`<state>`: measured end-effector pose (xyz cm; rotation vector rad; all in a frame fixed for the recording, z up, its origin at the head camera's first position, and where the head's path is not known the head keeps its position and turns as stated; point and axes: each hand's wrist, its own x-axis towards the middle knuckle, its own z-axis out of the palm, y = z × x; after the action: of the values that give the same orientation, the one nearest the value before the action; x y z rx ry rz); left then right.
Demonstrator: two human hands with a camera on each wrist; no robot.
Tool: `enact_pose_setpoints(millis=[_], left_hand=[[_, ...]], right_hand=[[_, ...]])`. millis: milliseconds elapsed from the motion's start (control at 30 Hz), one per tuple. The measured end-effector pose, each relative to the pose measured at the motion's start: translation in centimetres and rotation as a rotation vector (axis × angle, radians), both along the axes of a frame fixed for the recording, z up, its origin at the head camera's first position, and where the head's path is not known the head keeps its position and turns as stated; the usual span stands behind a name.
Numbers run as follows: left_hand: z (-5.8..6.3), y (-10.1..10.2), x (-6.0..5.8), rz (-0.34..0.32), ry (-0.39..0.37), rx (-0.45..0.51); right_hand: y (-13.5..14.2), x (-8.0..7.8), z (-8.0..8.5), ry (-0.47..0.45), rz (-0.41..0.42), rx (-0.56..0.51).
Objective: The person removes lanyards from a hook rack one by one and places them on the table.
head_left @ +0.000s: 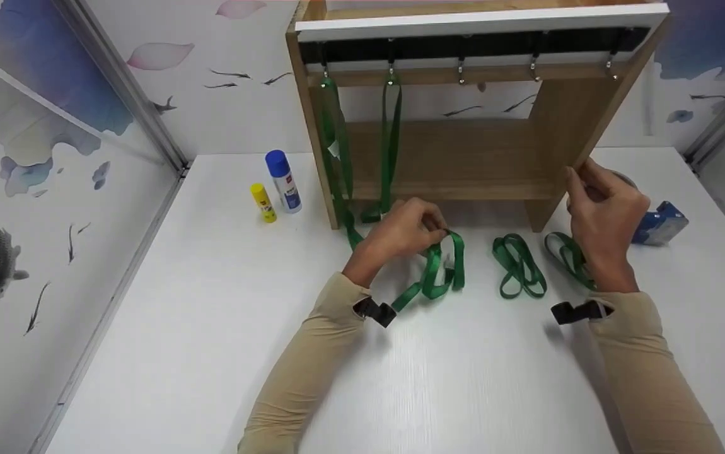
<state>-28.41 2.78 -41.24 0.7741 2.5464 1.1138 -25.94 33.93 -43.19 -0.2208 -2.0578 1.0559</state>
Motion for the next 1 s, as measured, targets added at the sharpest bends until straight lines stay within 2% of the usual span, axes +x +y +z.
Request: enact_pose_setpoints(millis=[133,200,300,367,533,600,700,833,933,1000], left_hand=[[-1.4,0.3,-0.1,0.047,0.039,-0.051],[-1.9,0.3,-0.3,0.023,0.038,-0.092],[-2.4,0.1,-0.6,-0.074,-0.001,-0.129],[-2.6,-0.1,-1.0,-0.180,-0.028,-0.110],[-3.0,-0.7,-2.0,-0.439,-0.083,0.051],[-3.1,-0.8,-2.2,-0.483,-0.093,0.103],[-3.2,-0.6,-2.1,-0.463,-0.063,0.098],[-3.3,0.1,-1.7,-0.401,0.015,-0.024],[-3.1,0.4,-1.1,-0.360,0.026,-0.109],[-2.6,0.5,-0.6,-0.306,0.018,-0.155]], right_hand=[[-0.2,0.0,0.1,0.013,0.009,-0.014],[-0.1,-0.1,0.1,0.013,0.013,-0.014],[0.1,-0.1,0.0,0.017,0.033,-0.016],[0.1,-0.1,0.0,0.016,0.042,-0.016],[0.1,0.0,0.0,0.002,0.042,-0.021],[0.1,0.0,-0.1,-0.001,0.040,-0.021],[0.1,0.0,-0.1,-0.009,0.036,-0.022],[0.1,0.1,-0.1,-0.011,0.034,-0.023],[0.2,0.0,-0.2,0.010,0.040,-0.016],[0.3,0.0,-0.2,0.027,0.042,-0.007]])
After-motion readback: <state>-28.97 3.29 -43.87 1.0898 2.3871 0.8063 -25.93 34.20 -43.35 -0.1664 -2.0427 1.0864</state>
